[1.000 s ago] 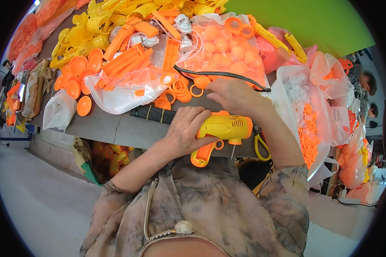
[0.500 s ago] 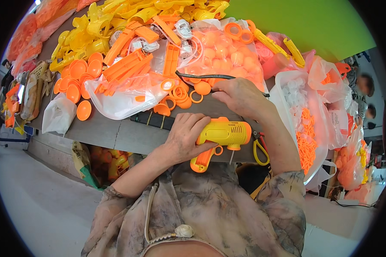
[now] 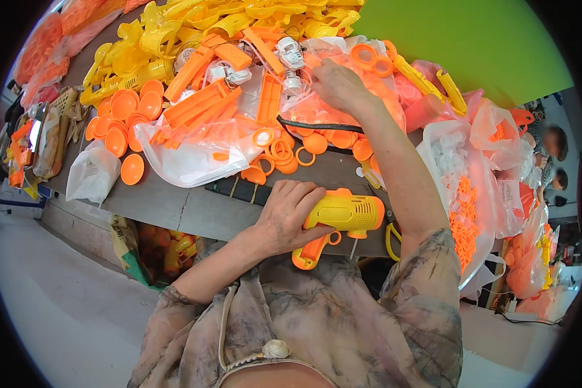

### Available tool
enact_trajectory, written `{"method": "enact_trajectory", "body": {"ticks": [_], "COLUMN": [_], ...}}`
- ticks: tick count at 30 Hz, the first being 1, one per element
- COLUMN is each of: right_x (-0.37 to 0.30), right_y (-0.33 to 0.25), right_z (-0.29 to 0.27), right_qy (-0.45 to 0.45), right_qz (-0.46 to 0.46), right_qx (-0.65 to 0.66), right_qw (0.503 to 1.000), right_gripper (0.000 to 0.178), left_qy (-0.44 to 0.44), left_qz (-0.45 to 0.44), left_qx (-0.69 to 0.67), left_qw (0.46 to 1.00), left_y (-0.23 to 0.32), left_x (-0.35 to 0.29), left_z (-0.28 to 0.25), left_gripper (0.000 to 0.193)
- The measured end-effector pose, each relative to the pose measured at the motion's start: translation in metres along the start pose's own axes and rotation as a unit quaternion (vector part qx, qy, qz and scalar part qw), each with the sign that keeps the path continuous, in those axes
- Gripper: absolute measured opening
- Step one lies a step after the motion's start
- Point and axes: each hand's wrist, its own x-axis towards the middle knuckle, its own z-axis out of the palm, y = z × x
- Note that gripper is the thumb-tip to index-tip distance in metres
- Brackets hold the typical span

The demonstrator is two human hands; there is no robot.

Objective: Assembling a yellow and orange plastic toy gun by joining parts and applying components.

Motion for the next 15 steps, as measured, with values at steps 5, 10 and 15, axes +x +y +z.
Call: {"method": "enact_trajectory", "body": {"ticks": [5, 10, 15], "right_x": [0.004, 0.008, 0.008], "right_y": [-0.029, -0.042, -0.042], "right_z": [0.012, 0.008, 0.016], "right_qy": [-0.033, -0.032, -0.019], "right_qz": [0.041, 0.08, 0.091], "right_qx": [-0.124, -0.096, -0.054], "right_qw": [0.991, 0.992, 0.994], "right_gripper": [0.023, 0.021, 0.024], "left_qy": [-0.006, -0.002, 0.007], "left_qz": [0.001, -0.001, 0.012], "left_qx": [-0.007, -0.003, 0.002], "left_qw": [1.0, 1.0, 1.0], "left_y": [-0.001, 0.0, -0.001], "left_x": [0.002, 0.0, 0.0], "left_z": [0.0, -0.001, 0.0], "left_gripper": [0.06, 0.059, 0.059]}}
